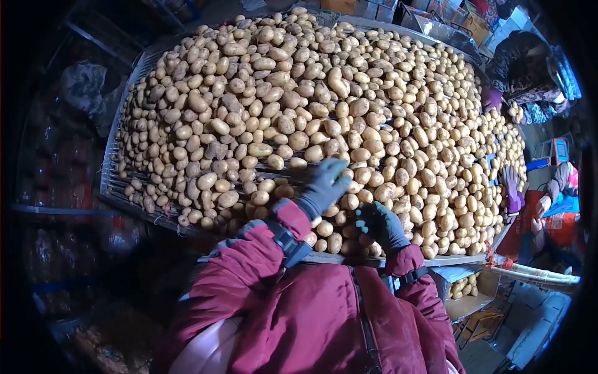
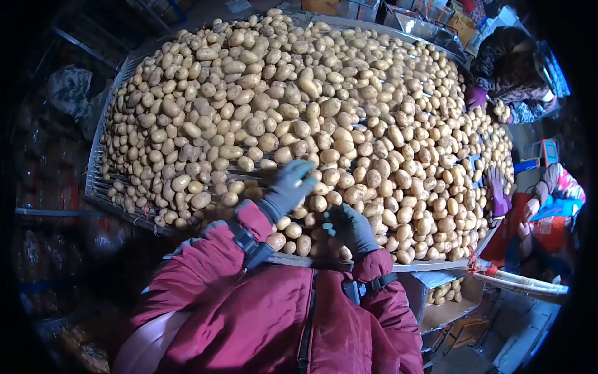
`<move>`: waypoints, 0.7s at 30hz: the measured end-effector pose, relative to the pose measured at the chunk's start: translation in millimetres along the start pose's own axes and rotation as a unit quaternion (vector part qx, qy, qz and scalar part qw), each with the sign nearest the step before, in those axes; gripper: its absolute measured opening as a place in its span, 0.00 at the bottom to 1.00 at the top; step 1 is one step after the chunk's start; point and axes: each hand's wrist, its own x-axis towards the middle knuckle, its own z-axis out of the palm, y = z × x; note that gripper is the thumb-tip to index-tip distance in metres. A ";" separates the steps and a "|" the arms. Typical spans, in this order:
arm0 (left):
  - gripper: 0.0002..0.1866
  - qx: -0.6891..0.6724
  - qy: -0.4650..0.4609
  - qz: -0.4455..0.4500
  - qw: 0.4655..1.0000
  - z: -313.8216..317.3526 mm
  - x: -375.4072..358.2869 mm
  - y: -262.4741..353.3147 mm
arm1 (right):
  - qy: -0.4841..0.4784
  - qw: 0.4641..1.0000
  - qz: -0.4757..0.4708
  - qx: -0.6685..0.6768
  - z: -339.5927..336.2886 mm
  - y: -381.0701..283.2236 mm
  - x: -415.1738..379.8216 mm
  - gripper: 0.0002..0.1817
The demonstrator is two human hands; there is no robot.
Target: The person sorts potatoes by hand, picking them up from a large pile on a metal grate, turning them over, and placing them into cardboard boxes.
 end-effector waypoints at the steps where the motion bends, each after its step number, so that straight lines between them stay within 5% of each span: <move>1: 0.19 0.013 0.056 0.004 0.998 -9.5 4.8 -10.8 | 0.028 0.995 0.024 0.098 3.9 -0.5 2.0 0.24; 6: 0.20 0.057 0.079 -0.117 0.988 -85.1 42.7 -67.4 | 0.017 0.977 0.098 0.191 -2.2 -13.0 10.0 0.22; 12: 0.25 0.164 0.018 -0.092 0.982 -80.9 63.1 -79.2 | 0.071 0.982 0.087 0.152 4.1 -12.5 11.4 0.24; 16: 0.24 0.247 -0.052 -0.195 0.948 -85.0 77.6 -69.4 | 0.078 0.981 0.091 0.155 4.1 -14.2 11.1 0.23; 18: 0.20 0.180 -0.235 -0.257 0.920 -85.2 80.6 -81.9 | 0.072 0.980 0.086 0.163 1.5 -11.2 13.3 0.24; 21: 0.17 0.259 -0.223 -0.173 0.924 -59.3 59.0 -55.4 | 0.069 0.982 0.070 0.158 1.3 -10.2 13.1 0.24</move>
